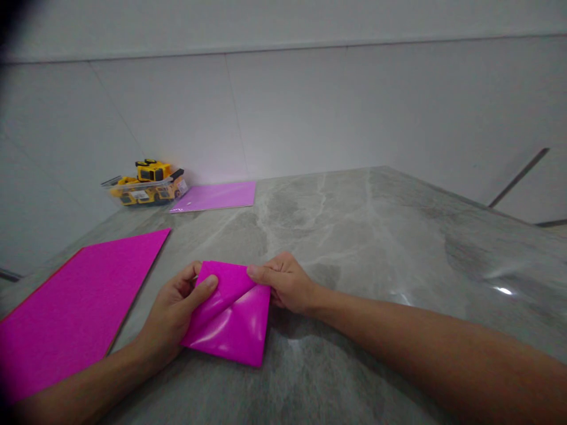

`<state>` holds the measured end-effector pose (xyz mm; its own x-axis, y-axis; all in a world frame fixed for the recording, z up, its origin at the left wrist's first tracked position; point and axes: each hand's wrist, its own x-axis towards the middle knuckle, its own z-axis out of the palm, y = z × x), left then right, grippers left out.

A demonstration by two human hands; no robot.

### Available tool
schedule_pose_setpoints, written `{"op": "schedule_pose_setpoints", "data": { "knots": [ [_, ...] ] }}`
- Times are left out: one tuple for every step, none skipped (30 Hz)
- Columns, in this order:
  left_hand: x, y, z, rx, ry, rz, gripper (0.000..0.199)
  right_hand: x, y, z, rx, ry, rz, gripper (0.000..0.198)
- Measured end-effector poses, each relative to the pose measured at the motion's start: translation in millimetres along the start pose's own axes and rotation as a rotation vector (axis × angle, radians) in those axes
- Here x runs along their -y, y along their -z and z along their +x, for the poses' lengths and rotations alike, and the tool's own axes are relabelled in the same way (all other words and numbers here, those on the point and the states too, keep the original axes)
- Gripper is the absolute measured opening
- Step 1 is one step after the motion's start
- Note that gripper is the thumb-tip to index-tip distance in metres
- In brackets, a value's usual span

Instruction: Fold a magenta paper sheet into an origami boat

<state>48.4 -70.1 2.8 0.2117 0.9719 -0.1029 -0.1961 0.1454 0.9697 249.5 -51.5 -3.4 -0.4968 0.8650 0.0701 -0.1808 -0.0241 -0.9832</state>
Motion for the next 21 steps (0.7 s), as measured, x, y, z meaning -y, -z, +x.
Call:
{"op": "schedule_pose_setpoints", "data": {
  "knots": [
    [0, -1, 1, -0.018, 0.006, -0.044, 0.035, 0, 3, 1, -0.023, 0.011, -0.006, 0.059],
    [0, -2, 2, -0.027, 0.006, -0.086, 0.041, 1, 6, 2, -0.053, 0.03, -0.017, 0.06],
    [0, -2, 3, -0.018, 0.003, -0.118, 0.046, 1, 9, 3, -0.087, 0.056, -0.034, 0.06],
    [2, -2, 4, 0.009, -0.003, -0.133, 0.048, 2, 12, 3, -0.121, 0.089, -0.057, 0.06],
    [4, -1, 5, 0.043, -0.019, -0.127, 0.044, 2, 15, 4, -0.149, 0.122, -0.086, 0.06],
    [6, 1, 5, 0.074, -0.041, -0.1, 0.037, 1, 18, 4, -0.168, 0.151, -0.118, 0.06],
    [9, 3, 6, 0.087, -0.071, -0.06, 0.028, 1, 19, 4, -0.173, 0.169, -0.151, 0.06],
    [11, 5, 6, 0.074, -0.1, -0.015, 0.024, 0, 21, 4, -0.164, 0.176, -0.182, 0.06],
    [13, 8, 6, 0.043, -0.127, 0.026, 0.024, -1, 22, 4, -0.141, 0.174, -0.209, 0.06],
    [15, 10, 5, 0.007, -0.155, 0.061, 0.026, -3, 22, 4, -0.112, 0.17, -0.23, 0.061],
    [16, 11, 5, -0.03, -0.181, 0.09, 0.029, -4, 22, 4, -0.085, 0.166, -0.249, 0.061],
    [17, 13, 5, -0.06, -0.21, 0.114, 0.031, -6, 23, 4, -0.06, 0.167, -0.266, 0.061],
    [17, 14, 4, -0.085, -0.239, 0.138, 0.033, -8, 23, 4, -0.042, 0.171, -0.283, 0.06],
    [18, 15, 3, -0.106, -0.265, 0.163, 0.034, -10, 23, 4, -0.028, 0.178, -0.297, 0.06],
    [18, 15, 3, -0.125, -0.286, 0.189, 0.036, -11, 23, 5, -0.014, 0.183, -0.312, 0.06],
    [18, 15, 2, -0.143, -0.3, 0.214, 0.037, -13, 24, 5, -0.003, 0.184, -0.324, 0.06],
    [18, 15, 1, -0.16, -0.309, 0.235, 0.038, -14, 24, 5, 0.008, 0.184, -0.332, 0.06],
    [17, 15, 1, -0.176, -0.314, 0.251, 0.039, -15, 24, 5, 0.019, 0.181, -0.337, 0.06],
    [17, 15, 0, -0.191, -0.316, 0.264, 0.04, -15, 24, 5, 0.028, 0.178, -0.343, 0.06],
    [16, 15, 0, -0.207, -0.315, 0.274, 0.042, -15, 24, 5, 0.038, 0.171, -0.352, 0.061],
    [15, 15, 0, -0.223, -0.313, 0.286, 0.043, -14, 24, 5, 0.046, 0.164, -0.367, 0.061]
  ]
}}
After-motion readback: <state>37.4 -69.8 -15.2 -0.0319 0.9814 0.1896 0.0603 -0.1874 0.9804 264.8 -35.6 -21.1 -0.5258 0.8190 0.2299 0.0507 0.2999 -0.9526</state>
